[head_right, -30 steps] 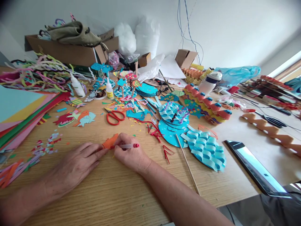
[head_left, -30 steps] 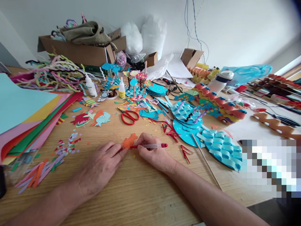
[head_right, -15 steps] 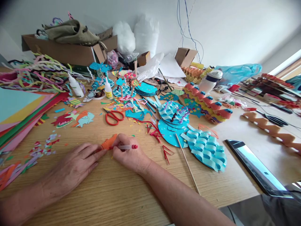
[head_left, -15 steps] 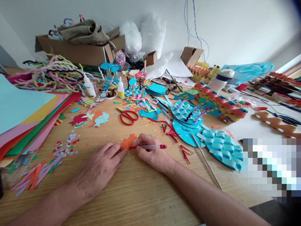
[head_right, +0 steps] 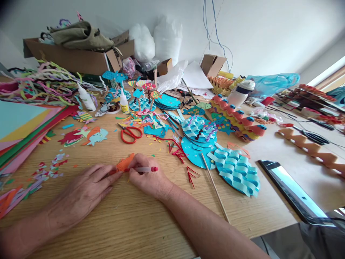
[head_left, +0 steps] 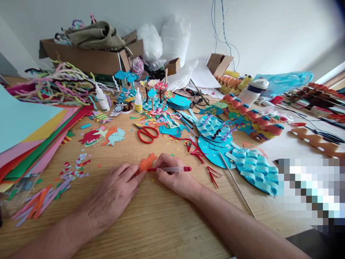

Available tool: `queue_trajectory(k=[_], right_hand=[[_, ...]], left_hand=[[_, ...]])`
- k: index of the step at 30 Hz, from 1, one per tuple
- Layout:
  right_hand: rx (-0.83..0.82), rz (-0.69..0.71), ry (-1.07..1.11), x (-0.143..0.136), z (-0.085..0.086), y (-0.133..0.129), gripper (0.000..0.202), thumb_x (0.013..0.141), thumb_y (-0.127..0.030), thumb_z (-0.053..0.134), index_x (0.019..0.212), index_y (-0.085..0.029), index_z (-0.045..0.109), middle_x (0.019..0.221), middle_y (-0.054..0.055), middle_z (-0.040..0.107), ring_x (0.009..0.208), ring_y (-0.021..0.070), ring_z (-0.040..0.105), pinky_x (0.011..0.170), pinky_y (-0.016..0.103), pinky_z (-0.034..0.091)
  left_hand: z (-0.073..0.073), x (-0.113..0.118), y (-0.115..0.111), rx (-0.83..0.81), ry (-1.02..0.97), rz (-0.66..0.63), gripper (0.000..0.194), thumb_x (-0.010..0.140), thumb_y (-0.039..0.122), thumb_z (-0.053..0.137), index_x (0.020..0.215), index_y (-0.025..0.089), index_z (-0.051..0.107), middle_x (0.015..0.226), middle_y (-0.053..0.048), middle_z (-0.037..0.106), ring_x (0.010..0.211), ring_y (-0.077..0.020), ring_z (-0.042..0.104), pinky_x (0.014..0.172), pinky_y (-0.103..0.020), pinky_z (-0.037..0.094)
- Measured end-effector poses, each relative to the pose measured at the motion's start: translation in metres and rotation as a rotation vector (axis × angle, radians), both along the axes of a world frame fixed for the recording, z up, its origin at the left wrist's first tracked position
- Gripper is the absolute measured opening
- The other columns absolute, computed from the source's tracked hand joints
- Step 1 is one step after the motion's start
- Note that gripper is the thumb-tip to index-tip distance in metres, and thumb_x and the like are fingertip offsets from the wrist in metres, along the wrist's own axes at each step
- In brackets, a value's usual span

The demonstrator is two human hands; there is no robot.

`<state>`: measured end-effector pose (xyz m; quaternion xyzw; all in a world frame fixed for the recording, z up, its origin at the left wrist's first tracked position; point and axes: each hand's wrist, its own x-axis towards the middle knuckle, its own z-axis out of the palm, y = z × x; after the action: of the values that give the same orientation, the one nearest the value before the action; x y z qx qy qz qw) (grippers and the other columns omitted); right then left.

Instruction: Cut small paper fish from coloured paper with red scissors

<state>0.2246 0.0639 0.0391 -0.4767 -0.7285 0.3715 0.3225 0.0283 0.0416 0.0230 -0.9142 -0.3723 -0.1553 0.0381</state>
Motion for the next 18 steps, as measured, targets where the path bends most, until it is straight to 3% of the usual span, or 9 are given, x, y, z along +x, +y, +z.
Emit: queue_trajectory(k=[18], right_hand=[[-0.004, -0.015, -0.009, -0.0018, -0.0003, -0.0009, 0.012, 0.066, -0.007, 0.046, 0.065, -0.018, 0.049, 0.054, -0.006, 0.046, 0.047, 0.0072, 0.039, 0.047, 0.018, 0.032]], left_hand=[[-0.0017, 0.0011, 0.0001, 0.037, 0.005, -0.017, 0.031, 0.088, 0.014, 0.037, 0.111, 0.016, 0.058, 0.096, -0.006, 0.061, 0.088, -0.0206, 0.051, 0.077, -0.036, 0.048]])
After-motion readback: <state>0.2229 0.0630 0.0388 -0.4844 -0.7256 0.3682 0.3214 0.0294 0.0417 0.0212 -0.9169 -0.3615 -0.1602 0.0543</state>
